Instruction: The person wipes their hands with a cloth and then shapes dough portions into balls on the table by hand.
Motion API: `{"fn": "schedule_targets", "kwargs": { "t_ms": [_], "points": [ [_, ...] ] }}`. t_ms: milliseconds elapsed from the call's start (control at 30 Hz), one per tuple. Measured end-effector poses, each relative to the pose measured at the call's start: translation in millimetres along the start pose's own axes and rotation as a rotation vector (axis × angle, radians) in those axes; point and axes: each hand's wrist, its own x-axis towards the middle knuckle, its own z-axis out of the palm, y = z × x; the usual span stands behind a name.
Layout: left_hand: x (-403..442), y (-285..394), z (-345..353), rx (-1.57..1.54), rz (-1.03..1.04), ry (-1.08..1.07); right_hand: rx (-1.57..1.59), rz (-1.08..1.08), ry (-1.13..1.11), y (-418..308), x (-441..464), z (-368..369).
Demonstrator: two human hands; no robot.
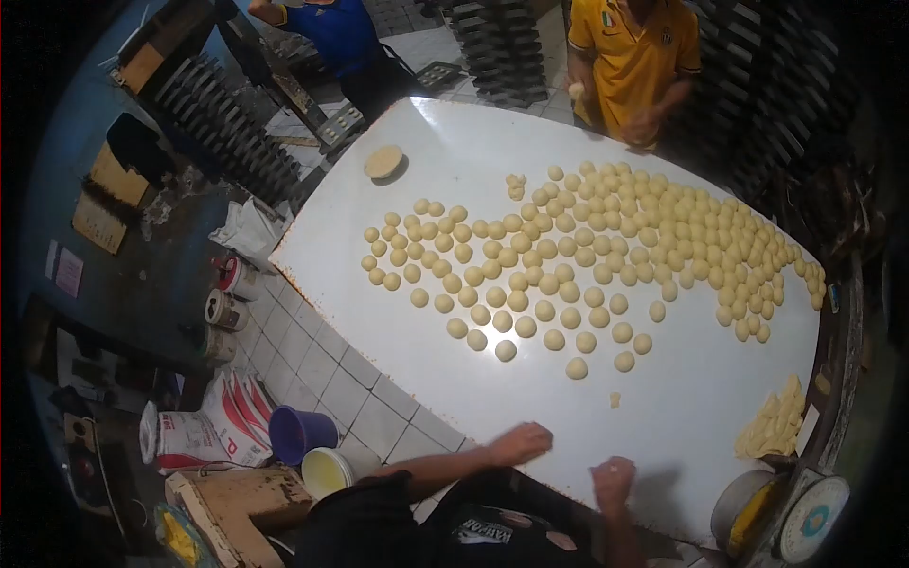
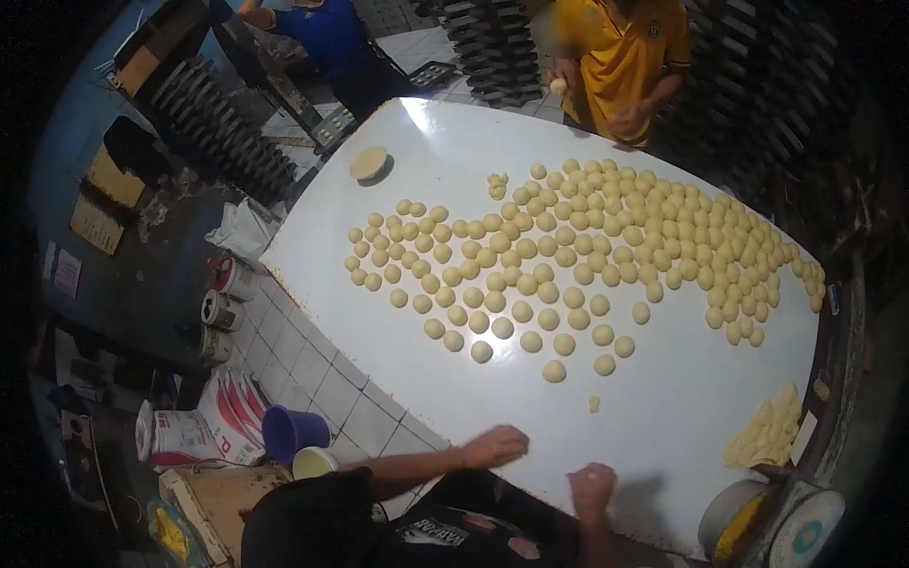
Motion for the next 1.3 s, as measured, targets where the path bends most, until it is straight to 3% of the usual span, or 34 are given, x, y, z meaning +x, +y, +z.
{"fn": "schedule_targets", "kwargs": {
  "t_ms": [33,67,100,167,233,300,333,367,433,500,533,567,633,700,733,767,833,867,900,967,1000,1033,1100,1167,1300],
  "points": [
    [-4.1,-24.7,-11.3,0.009,0.036,-0.068,-0.378,0.004,-0.045,20.5,3.7,-11.7],
    [9.3,-34.3,-16.9,0.256,-0.180,-0.412,-0.755,-0.010,-0.092,47.5,5.1,-22.0],
    [44.7,-23.1,-27.1,0.236,-0.309,-0.298,-0.737,0.108,-0.141,24.2,39.5,-25.2],
    [69.9,15.9,5.5,0.223,-0.455,-0.044,-0.672,0.173,0.187,5.3,60.3,5.4],
    [37.5,30.6,46.9,0.221,-0.348,-0.104,-0.961,0.022,0.153,29.0,15.9,45.2],
    [-0.8,12.7,24.8,-0.046,-0.066,0.026,-0.743,0.049,-0.032,53.3,1.7,-1.0],
    [2.6,-4.9,1.3,-0.082,-0.005,0.009,-0.496,0.099,-0.251,57.7,-13.1,-18.0],
    [14.0,-15.5,-22.5,0.099,-0.039,-0.261,-0.555,0.253,-0.191,32.0,12.0,-35.2],
    [71.7,-2.6,-27.9,0.203,-0.341,0.020,-0.508,0.032,0.079,-10.2,77.9,-35.3],
    [91.3,21.5,12.5,0.212,-0.504,0.172,-0.593,0.111,0.175,-8.5,74.6,2.3],
    [71.2,28.7,32.6,0.163,-0.480,0.008,-0.668,0.197,0.275,-5.6,67.4,17.0],
    [53.1,41.7,29.5,0.113,-0.310,-0.031,-0.730,0.035,0.160,-1.6,37.5,18.6],
    [8.6,10.0,18.4,-0.002,-0.025,0.031,-0.464,-0.232,-0.071,7.9,7.3,-30.1],
    [26.9,-10.7,-23.1,0.152,-0.122,-0.182,-0.673,-0.043,-0.006,24.4,33.8,-49.3],
    [56.4,-6.6,-25.4,0.253,-0.275,-0.077,-0.639,-0.067,0.074,5.8,66.9,-51.2],
    [74.6,1.9,-9.0,0.259,-0.270,-0.075,-0.637,-0.070,0.080,-1.2,76.3,-38.1],
    [95.9,22.0,23.0,0.250,-0.567,0.103,-0.546,0.160,0.312,-11.1,92.9,-9.0],
    [75.5,29.4,32.9,0.159,-0.453,0.012,-0.594,0.145,0.232,-1.6,67.4,3.0],
    [57.4,40.9,27.9,0.111,-0.304,0.013,-0.571,-0.033,0.150,4.6,39.4,-0.6],
    [24.4,17.7,7.2,0.000,-0.208,0.001,-0.486,-0.204,-0.037,27.5,15.9,-42.0],
    [27.5,11.5,-10.8,0.099,-0.241,-0.033,-0.473,0.014,-0.009,35.3,21.7,-51.3],
    [32.6,10.8,-29.5,0.188,-0.284,-0.082,-0.657,-0.025,0.050,30.8,36.7,-57.1],
    [57.2,22.9,-33.6,0.259,-0.332,0.006,-0.503,0.059,0.216,15.0,63.6,-46.7],
    [57.7,29.8,-13.9,0.216,-0.498,0.075,-0.492,0.135,0.169,-4.9,56.4,-31.8],
    [38.1,41.4,-36.3,0.189,-0.385,-0.068,-0.400,-0.053,0.117,-16.2,29.4,-48.3]
  ]
}}
